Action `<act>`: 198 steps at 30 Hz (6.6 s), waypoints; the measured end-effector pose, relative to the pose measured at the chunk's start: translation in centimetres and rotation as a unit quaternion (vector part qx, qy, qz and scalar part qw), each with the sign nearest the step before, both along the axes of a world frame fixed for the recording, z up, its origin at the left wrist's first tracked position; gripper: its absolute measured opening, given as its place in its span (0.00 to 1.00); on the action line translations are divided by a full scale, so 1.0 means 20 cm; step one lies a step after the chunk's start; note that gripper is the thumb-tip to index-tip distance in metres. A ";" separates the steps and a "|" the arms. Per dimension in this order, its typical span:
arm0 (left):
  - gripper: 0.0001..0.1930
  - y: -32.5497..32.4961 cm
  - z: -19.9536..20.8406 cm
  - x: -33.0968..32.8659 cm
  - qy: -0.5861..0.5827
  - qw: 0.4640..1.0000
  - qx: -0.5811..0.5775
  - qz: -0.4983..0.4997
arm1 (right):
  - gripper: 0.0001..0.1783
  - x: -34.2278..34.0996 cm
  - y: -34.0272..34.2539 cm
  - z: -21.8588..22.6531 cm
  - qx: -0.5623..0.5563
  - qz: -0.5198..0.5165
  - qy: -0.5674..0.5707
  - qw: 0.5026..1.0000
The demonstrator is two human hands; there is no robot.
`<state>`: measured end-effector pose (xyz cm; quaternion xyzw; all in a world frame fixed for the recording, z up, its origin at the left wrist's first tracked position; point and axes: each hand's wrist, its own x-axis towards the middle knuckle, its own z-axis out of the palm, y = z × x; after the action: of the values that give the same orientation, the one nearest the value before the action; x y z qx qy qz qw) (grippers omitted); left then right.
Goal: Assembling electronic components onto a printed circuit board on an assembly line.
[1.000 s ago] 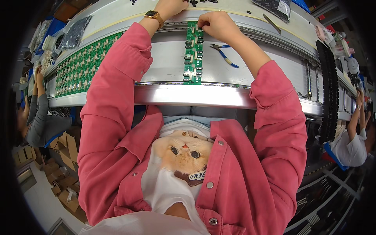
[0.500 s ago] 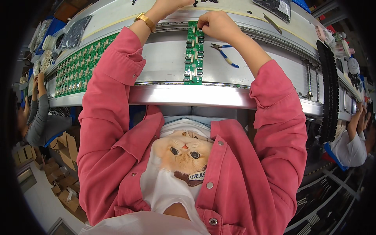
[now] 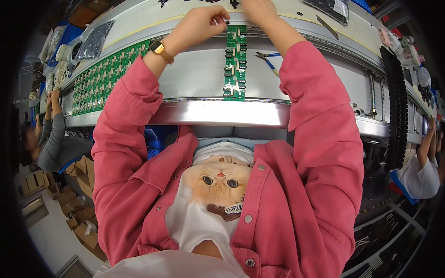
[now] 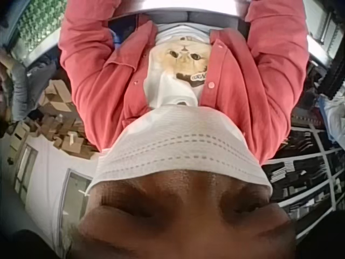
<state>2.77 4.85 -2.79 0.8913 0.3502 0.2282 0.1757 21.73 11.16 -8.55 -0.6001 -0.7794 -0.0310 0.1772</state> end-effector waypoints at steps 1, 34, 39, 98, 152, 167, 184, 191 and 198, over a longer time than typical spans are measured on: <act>0.07 -0.04 -0.01 0.00 0.018 1.000 0.022 0.009 | 0.09 0.02 0.01 -0.01 0.041 0.009 -0.011 0.999; 0.05 -0.15 -0.07 0.14 0.110 0.985 0.102 0.084 | 0.07 0.09 -0.27 0.12 0.153 0.181 0.209 0.949; 0.07 -0.11 -0.03 0.13 0.100 0.986 0.098 0.089 | 0.07 0.12 -0.36 0.13 0.092 0.138 0.215 0.962; 0.08 -0.08 0.03 -0.08 0.025 0.997 -0.049 0.059 | 0.08 -0.01 -0.40 0.19 -0.059 0.136 0.054 0.987; 0.11 -0.81 -0.05 -0.42 0.060 0.991 -0.018 0.119 | 0.36 -0.45 -0.72 0.13 -0.039 0.003 -0.113 0.993; 0.09 -0.73 -0.25 -0.37 -0.093 0.979 -0.066 0.169 | 0.40 -0.35 -0.67 0.26 -0.069 -0.039 -0.101 0.992; 0.06 -0.73 -0.10 0.42 -0.065 0.981 -0.021 0.181 | 0.26 2.41 -0.89 0.71 -0.135 -0.527 -0.034 0.838; 0.05 -0.74 -0.13 0.68 -0.037 0.978 -0.009 0.205 | 0.27 3.14 -1.05 0.57 -0.208 -0.615 -0.023 0.760; 0.05 -0.75 -0.14 0.77 -0.019 0.976 -0.006 0.218 | 0.30 3.32 -1.06 0.51 -0.234 -0.618 -0.014 0.751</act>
<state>18.13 -10.17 -5.54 0.7878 0.5340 0.2761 0.1342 88.05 -10.08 1.68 -0.9729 -0.2243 0.0413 -0.0375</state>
